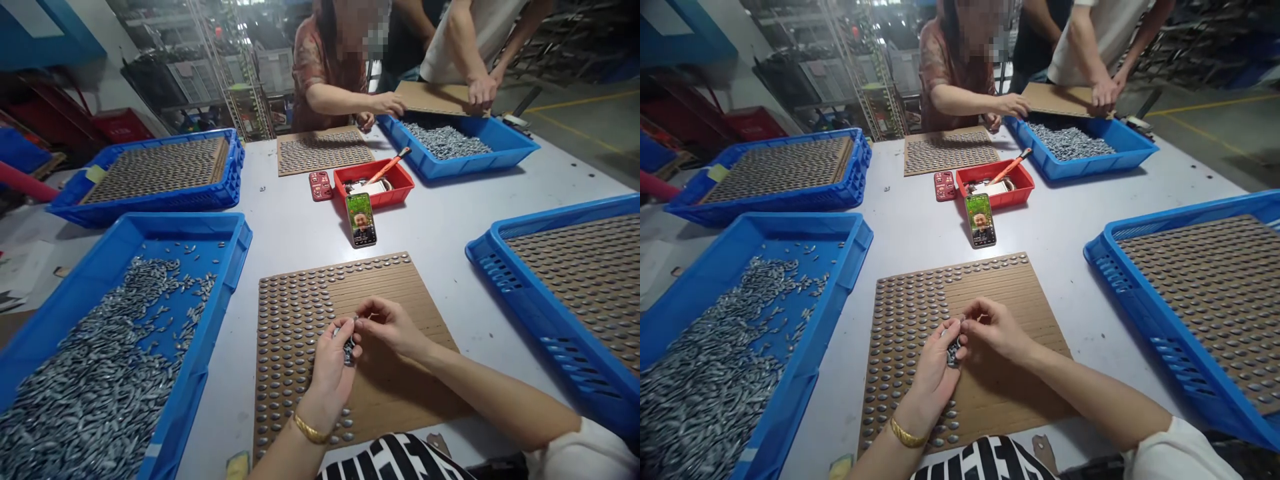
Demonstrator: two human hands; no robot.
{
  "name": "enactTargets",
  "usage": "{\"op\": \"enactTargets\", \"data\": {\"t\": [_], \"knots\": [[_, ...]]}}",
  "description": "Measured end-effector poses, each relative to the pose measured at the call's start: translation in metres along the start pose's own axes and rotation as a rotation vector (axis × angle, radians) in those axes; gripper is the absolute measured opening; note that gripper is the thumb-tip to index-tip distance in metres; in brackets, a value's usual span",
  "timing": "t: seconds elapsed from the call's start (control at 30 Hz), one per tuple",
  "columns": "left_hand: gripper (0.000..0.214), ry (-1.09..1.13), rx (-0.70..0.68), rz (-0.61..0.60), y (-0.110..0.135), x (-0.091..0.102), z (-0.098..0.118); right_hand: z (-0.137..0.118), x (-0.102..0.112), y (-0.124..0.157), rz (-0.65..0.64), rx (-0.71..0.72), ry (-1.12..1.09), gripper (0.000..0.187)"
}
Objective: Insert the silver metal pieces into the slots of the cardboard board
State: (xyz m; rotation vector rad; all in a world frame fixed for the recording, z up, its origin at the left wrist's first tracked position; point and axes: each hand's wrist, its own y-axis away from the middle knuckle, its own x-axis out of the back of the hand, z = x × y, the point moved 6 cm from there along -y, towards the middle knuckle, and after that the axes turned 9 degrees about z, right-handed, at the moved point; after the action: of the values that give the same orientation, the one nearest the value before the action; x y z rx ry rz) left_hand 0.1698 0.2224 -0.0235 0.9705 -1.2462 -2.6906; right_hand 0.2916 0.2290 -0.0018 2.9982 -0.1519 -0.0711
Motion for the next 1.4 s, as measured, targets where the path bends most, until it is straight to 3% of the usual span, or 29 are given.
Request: {"op": "enactTargets", "data": {"t": [0.17, 0.37, 0.53, 0.63, 0.73, 0.83, 0.93, 1.07, 1.2, 1.4], "knots": [[0.025, 0.01, 0.001, 0.021, -0.001, 0.011, 0.003, -0.002, -0.011, -0.002, -0.014, 0.03, 0.068, 0.019], [0.021, 0.049, 0.003, 0.08, 0.0, 0.019, 0.007, -0.019, -0.022, 0.004, -0.078, 0.207, 0.409, 0.021], [0.02, 0.036, 0.024, 0.043, 0.0, 0.022, 0.004, -0.008, -0.022, 0.0, -0.101, 0.173, 0.47, 0.015], [0.021, 0.028, 0.067, 0.085, 0.001, 0.025, 0.003, -0.001, -0.016, -0.008, -0.083, 0.163, 0.479, 0.014], [0.017, 0.054, 0.162, 0.125, 0.004, 0.025, 0.005, -0.003, 0.005, -0.026, 0.074, 0.269, 0.554, 0.014], [0.011, 0.109, 0.226, 0.091, 0.008, 0.021, 0.011, -0.005, 0.027, -0.05, 0.194, 0.383, 0.671, 0.011], [0.01, 0.151, 0.244, 0.029, 0.012, 0.017, 0.015, 0.0, 0.032, -0.071, 0.141, 0.496, 0.793, 0.009], [0.01, 0.136, 0.301, 0.024, 0.013, 0.017, 0.002, 0.012, 0.025, -0.087, 0.076, 0.625, 0.904, 0.016], [0.012, 0.115, 0.307, 0.014, 0.011, 0.019, -0.006, 0.02, 0.021, -0.093, 0.073, 0.661, 0.96, 0.021], [0.011, 0.037, 0.231, 0.046, 0.008, 0.021, -0.001, 0.02, 0.023, -0.09, 0.04, 0.7, 1.123, 0.024]]}}
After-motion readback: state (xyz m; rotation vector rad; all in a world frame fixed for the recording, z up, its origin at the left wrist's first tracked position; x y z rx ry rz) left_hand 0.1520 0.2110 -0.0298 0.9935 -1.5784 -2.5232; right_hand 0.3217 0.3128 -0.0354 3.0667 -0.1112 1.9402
